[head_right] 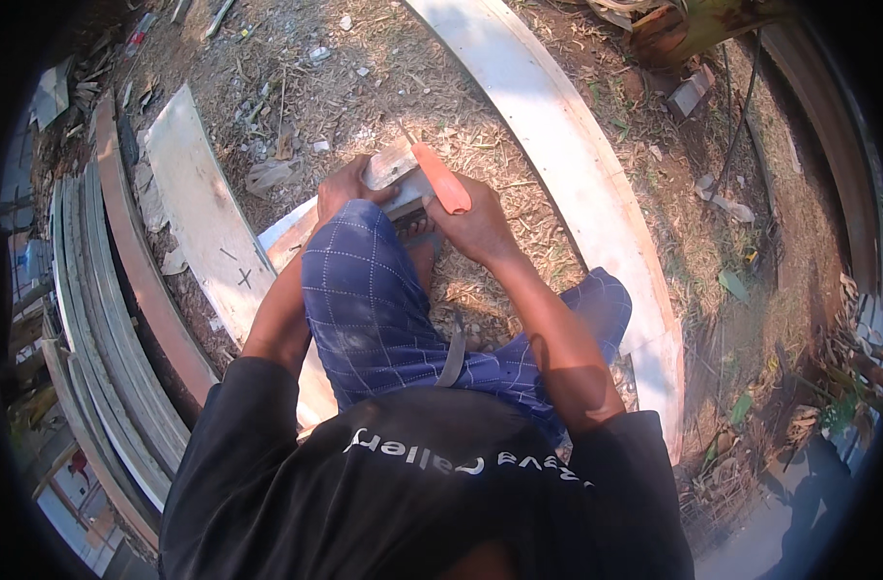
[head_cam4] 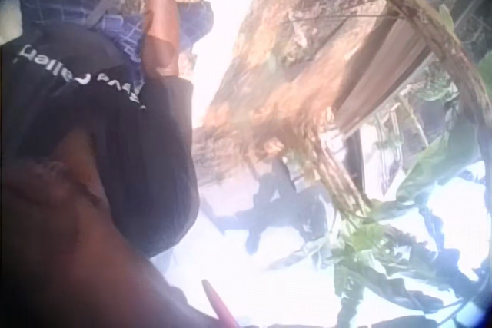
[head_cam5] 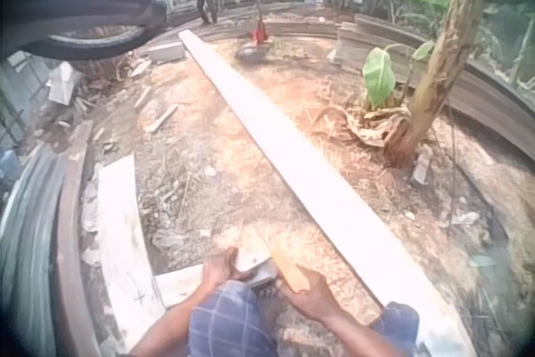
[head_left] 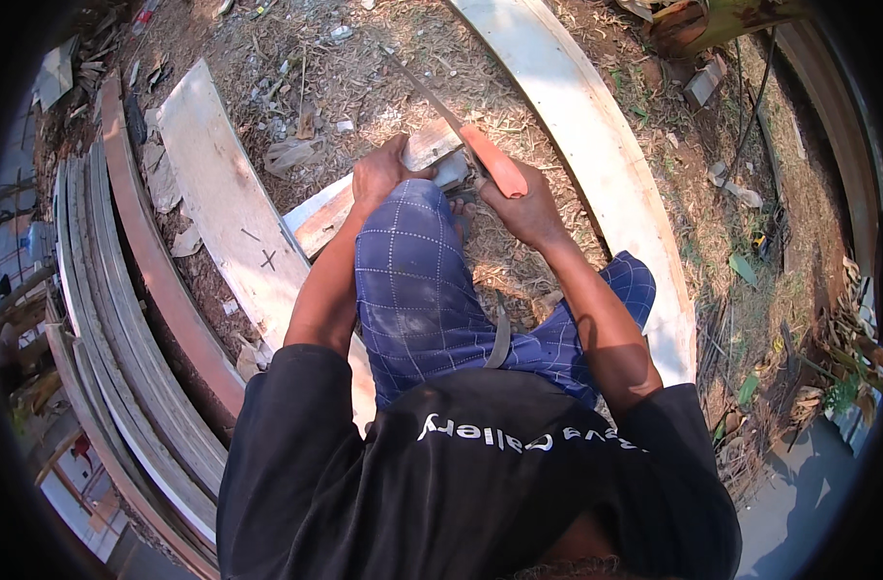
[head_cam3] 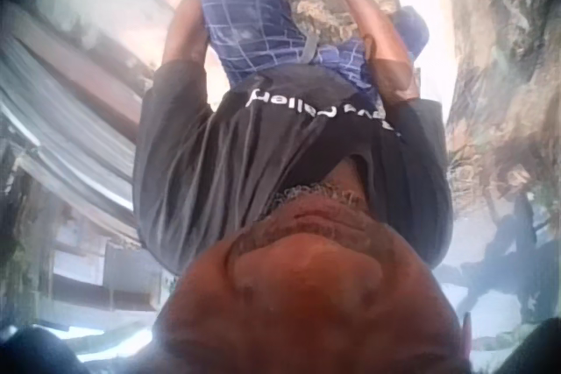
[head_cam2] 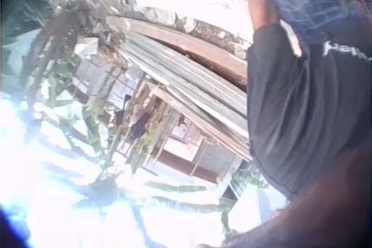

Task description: The person sits on the ground and uses a hand saw to cut small pieces of wood. They repeatedly position the wood, saw through it, and set the cut pieces aside.

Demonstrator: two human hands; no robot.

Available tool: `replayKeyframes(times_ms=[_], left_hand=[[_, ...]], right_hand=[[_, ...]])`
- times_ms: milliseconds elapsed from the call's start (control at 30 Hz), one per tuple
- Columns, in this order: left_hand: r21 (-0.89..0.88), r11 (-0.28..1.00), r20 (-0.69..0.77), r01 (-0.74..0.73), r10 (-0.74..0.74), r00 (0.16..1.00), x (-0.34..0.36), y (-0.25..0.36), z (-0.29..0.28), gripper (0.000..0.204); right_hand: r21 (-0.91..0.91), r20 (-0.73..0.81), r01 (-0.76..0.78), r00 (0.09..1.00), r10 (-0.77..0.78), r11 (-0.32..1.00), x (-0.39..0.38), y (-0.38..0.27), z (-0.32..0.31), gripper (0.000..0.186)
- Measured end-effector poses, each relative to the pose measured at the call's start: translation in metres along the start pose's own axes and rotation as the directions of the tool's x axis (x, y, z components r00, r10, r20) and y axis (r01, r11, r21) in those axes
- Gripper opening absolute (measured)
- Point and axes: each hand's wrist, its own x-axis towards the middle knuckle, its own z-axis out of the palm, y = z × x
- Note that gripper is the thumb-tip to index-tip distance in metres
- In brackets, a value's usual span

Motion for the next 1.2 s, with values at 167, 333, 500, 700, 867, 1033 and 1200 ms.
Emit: replayKeyframes(times_ms=[167, 333, 500, 700, 867, 1033, 1200], left_hand=[[-0.039, 0.998, 0.009, 0.051, -0.051, 0.999, -0.005, -0.009, -0.002, 0.066], [0.037, 0.999, -0.017, 0.028, -0.028, 0.999, 0.002, -0.014, 0.011, 0.071], [0.024, 1.000, 0.022, -0.017, 0.017, 1.000, 0.007, 0.004, 0.006, 0.075], [0.080, 0.993, 0.059, 0.092, -0.097, 0.994, 0.003, -0.004, 0.002, 0.079], [0.107, 0.985, 0.098, 0.138, -0.148, 0.984, 0.007, -0.002, 0.005, 0.088], [0.154, 0.986, -0.007, 0.058, -0.058, 0.998, 0.009, 0.009, 0.012, 0.074], [0.191, 0.980, -0.045, 0.059, -0.052, 0.998, 0.007, -0.014, 0.020, 0.070]], right_hand=[[-0.240, 0.104, -0.017, 0.994, 0.043, 0.971, -0.224, -0.014, -0.092, 0.044], [0.000, 0.037, -0.206, 0.978, 0.206, 0.978, -0.115, -0.003, -0.050, 0.024], [-0.066, -0.023, -0.036, 0.999, 0.034, 0.997, 0.039, -0.004, 0.009, 0.029], [-0.326, 0.120, -0.049, 0.988, 0.093, 0.944, -0.199, -0.005, -0.083, 0.051], [-0.087, 0.013, -0.091, 0.996, 0.092, 0.992, -0.149, -0.008, -0.064, 0.033], [-0.003, -0.011, -0.008, 1.000, 0.008, 1.000, 0.018, 0.003, -0.003, 0.026], [0.043, 0.095, -0.129, 0.988, 0.125, 0.991, -0.137, -0.006, -0.062, 0.027]])
